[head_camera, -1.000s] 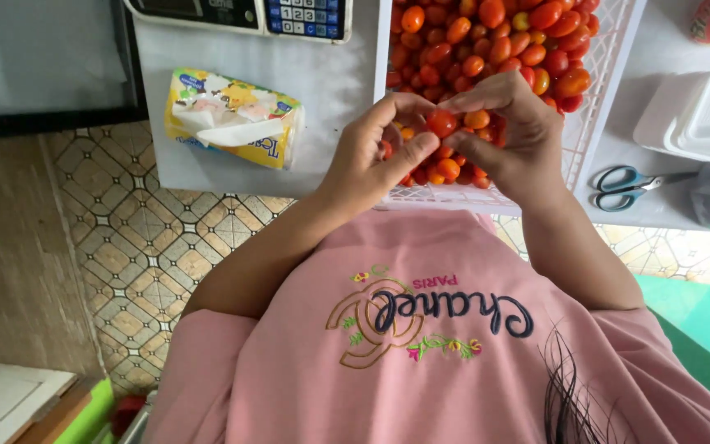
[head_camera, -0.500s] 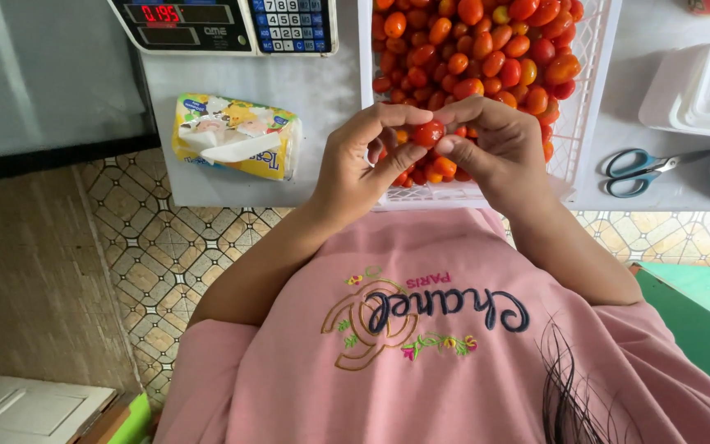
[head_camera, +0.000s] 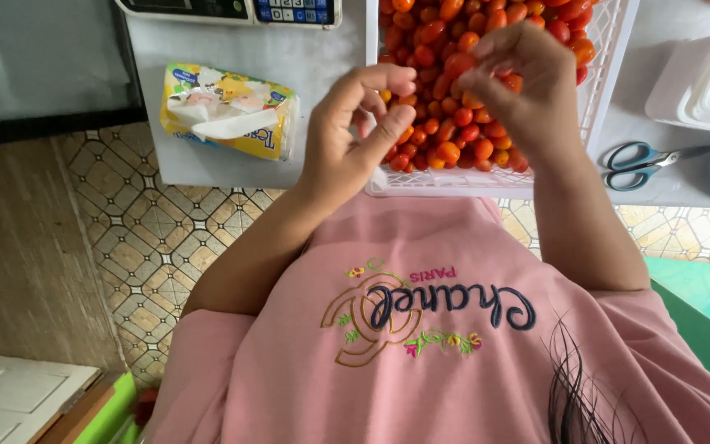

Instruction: Sorting and packing cherry tomatoes from a large crate into small plastic trays for weighing on a digital scale.

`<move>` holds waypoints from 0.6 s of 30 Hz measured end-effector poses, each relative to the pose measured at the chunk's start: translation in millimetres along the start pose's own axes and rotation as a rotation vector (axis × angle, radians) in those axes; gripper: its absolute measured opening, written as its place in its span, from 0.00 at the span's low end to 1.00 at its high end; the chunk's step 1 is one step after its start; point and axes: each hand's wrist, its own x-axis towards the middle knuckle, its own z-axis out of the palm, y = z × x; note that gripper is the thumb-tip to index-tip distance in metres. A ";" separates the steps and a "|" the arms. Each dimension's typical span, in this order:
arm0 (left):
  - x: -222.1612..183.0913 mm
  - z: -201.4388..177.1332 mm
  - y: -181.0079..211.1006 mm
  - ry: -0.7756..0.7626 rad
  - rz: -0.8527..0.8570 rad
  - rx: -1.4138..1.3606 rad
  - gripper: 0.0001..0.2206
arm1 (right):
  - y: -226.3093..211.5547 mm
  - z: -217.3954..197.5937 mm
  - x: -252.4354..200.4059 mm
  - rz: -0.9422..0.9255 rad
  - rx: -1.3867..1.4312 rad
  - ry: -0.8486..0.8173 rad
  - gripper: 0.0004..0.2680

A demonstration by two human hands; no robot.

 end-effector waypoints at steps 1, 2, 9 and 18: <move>-1.6 -4.3 -2.0 0.007 -0.003 -0.002 0.08 | 19.9 -2.9 7.7 0.001 -0.002 -0.008 0.06; -1.8 -9.0 -4.0 0.052 0.015 -0.012 0.06 | 39.5 -6.1 17.5 -0.016 -0.105 0.031 0.06; -22.0 -42.1 -16.6 0.227 -0.072 -0.068 0.02 | 97.9 16.2 51.7 -0.313 -0.846 0.302 0.11; -35.7 -50.0 -24.1 0.315 -0.174 -0.113 0.04 | 173.3 134.2 37.1 -0.448 -1.255 -0.273 0.09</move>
